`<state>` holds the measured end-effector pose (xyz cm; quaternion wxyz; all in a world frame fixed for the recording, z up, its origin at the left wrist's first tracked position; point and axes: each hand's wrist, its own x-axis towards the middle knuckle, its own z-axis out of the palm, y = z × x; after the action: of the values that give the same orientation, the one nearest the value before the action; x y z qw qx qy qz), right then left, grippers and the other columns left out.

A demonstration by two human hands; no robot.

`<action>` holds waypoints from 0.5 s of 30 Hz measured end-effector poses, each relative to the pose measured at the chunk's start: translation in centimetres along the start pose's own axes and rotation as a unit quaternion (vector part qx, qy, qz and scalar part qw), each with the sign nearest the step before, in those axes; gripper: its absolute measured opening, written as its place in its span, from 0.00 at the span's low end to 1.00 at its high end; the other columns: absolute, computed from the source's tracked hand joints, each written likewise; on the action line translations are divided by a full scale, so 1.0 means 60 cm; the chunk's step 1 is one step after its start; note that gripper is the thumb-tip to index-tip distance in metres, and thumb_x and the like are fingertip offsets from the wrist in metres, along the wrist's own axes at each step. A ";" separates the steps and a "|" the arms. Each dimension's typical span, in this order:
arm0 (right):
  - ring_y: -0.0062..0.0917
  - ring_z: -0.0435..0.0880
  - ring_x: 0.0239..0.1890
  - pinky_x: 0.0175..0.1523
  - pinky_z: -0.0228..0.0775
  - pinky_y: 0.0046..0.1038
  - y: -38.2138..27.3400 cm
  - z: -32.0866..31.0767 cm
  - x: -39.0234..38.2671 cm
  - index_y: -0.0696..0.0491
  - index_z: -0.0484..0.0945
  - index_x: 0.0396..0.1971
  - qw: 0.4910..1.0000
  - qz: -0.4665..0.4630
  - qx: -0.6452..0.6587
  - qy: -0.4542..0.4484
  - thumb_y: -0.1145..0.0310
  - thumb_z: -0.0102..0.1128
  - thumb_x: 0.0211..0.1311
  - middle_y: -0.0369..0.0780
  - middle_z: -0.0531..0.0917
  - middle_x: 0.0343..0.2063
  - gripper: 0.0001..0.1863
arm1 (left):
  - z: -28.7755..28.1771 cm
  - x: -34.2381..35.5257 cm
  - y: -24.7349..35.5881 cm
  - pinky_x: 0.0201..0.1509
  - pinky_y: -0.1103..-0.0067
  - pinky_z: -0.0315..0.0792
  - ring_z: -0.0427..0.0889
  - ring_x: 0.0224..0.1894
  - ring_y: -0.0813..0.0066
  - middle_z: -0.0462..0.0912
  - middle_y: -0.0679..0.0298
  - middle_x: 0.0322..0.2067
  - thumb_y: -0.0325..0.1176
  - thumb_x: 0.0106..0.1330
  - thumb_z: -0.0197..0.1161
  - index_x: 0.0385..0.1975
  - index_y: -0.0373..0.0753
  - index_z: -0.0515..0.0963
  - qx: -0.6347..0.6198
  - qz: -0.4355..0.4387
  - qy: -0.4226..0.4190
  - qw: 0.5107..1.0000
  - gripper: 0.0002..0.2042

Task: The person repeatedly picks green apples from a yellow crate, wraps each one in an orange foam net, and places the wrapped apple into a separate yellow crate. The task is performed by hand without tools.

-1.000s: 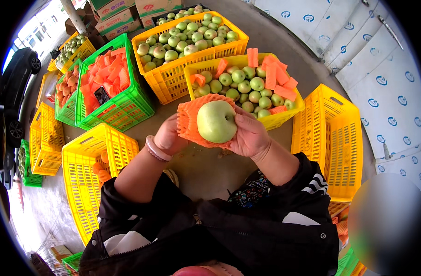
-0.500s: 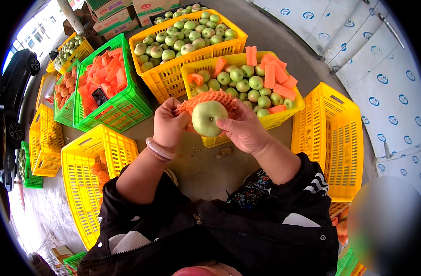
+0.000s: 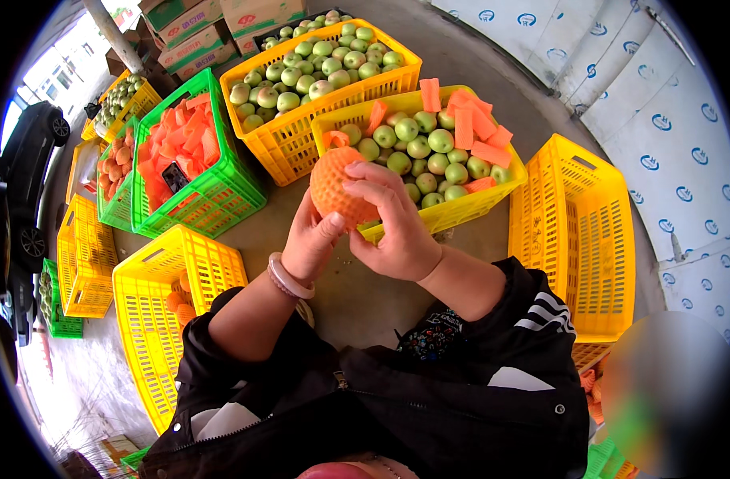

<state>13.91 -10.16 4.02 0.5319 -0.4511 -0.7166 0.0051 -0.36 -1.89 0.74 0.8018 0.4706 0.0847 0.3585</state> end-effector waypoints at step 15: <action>0.42 0.61 0.67 0.69 0.56 0.37 0.075 -0.038 -0.045 0.53 0.64 0.63 0.947 0.240 -0.075 -0.200 0.65 0.61 0.57 0.47 0.62 0.64 0.32 | -0.070 -0.048 0.155 0.41 0.69 0.80 0.81 0.48 0.58 0.79 0.54 0.49 0.57 0.66 0.53 0.58 0.43 0.69 -0.054 -0.008 0.144 0.988 0.28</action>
<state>18.61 -10.30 0.77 0.3255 -0.6376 -0.6775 0.1690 -9.08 1.95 5.48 0.8082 0.3692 0.1834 0.4205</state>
